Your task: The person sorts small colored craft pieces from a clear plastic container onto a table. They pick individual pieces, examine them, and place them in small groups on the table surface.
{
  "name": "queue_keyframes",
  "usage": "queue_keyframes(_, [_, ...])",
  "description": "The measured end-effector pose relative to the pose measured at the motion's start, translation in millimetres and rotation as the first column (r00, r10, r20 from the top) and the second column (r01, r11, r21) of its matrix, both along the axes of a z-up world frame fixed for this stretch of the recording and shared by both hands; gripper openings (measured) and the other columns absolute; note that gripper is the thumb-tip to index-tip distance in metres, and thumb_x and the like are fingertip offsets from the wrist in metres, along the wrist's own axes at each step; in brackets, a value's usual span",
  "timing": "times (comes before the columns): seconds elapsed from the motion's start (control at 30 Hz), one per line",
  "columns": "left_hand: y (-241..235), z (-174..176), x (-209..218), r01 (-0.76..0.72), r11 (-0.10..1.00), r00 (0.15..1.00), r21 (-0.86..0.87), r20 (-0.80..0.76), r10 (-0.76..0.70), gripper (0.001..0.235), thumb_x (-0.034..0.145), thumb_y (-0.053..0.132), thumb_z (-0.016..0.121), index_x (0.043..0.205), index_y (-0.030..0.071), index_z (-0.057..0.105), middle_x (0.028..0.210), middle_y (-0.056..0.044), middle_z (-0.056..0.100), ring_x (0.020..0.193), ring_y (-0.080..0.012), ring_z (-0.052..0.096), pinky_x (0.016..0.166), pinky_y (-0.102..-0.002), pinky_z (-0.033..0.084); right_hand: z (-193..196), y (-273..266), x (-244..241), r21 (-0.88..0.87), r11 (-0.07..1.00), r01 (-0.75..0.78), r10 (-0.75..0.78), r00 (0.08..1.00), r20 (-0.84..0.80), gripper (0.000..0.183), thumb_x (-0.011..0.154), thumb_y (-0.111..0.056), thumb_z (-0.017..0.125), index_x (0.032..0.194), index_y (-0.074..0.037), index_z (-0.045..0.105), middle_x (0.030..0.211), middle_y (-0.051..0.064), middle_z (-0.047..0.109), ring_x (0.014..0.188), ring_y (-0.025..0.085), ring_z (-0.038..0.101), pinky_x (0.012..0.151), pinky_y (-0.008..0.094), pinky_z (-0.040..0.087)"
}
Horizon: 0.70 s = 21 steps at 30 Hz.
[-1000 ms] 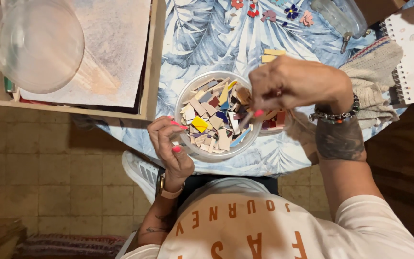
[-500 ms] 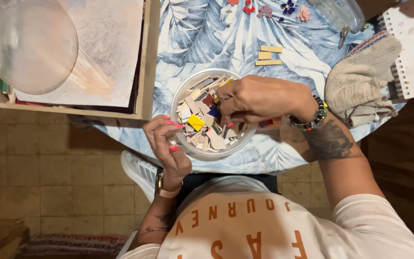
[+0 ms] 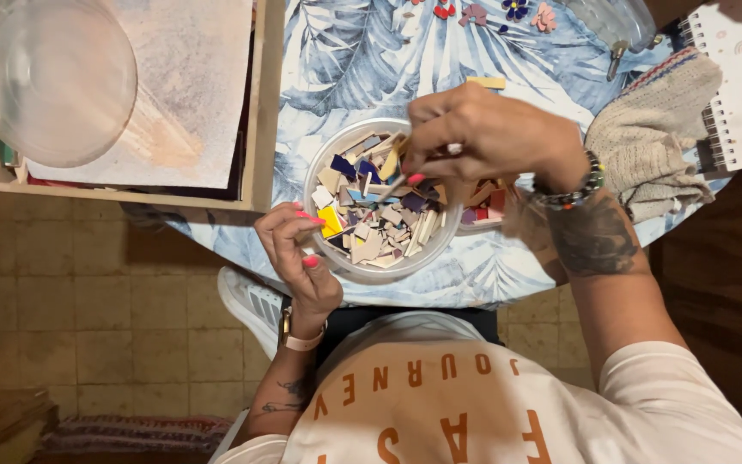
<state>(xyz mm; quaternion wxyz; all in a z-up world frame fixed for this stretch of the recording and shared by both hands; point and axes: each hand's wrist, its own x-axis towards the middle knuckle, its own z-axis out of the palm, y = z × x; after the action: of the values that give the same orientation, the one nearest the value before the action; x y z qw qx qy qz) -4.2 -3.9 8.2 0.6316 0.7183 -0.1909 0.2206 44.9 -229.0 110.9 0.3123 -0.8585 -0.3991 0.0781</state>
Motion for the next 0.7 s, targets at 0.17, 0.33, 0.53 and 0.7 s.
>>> queue_keyframes(0.17, [0,1,0,0.002,1.0,1.0,0.008,0.001,-0.002,0.048,0.09,0.045,0.025,0.085,0.003,0.047,0.089,-0.011,0.036,0.089,-0.0239,0.043,0.083,-0.036,0.041,8,-15,-4,-0.101,0.995,-0.022,0.006,0.988,-0.153,0.021,0.078,-0.014,0.06,0.061,-0.005,0.052,0.058,0.002,0.045,0.049,0.014,0.047,0.044,0.029,0.038])
queue_keyframes(0.33, [4,0,-2,-0.004,1.0,1.0,0.01,0.013,0.004,0.046,0.09,0.044,0.026,0.083,0.005,0.05,0.091,-0.01,0.034,0.087,-0.0208,0.041,0.086,-0.039,0.04,5,-9,-5,-0.309,0.951,-0.005,-0.092,0.95,-0.3,0.006,0.068,-0.015,0.067,0.071,-0.012,0.063,0.068,-0.001,0.058,0.058,0.014,0.056,0.049,0.028,0.044])
queue_keyframes(0.53, [33,29,5,0.242,0.82,0.955,0.519,0.022,-0.296,0.037,0.074,0.048,0.058,0.091,0.015,0.056,0.115,-0.012,0.035,0.108,-0.0326,0.027,0.095,-0.043,0.016,29,12,-5,-0.335,0.937,0.094,-0.227,0.894,-0.385,0.009,0.074,-0.008,0.062,0.069,-0.001,0.065,0.06,0.007,0.054,0.042,0.013,0.048,0.038,0.022,0.041])
queue_keyframes(0.7, [43,49,9,0.221,0.658,0.931,0.72,0.045,-0.363,0.024,0.075,0.04,0.06,0.091,0.022,0.06,0.118,-0.004,0.043,0.11,-0.0307,0.028,0.094,-0.042,0.018,24,0,-14,-0.027,0.988,0.152,-0.154,0.97,-0.188,0.006,0.069,-0.007,0.066,0.072,-0.004,0.063,0.057,0.006,0.048,0.043,0.017,0.047,0.039,0.027,0.039])
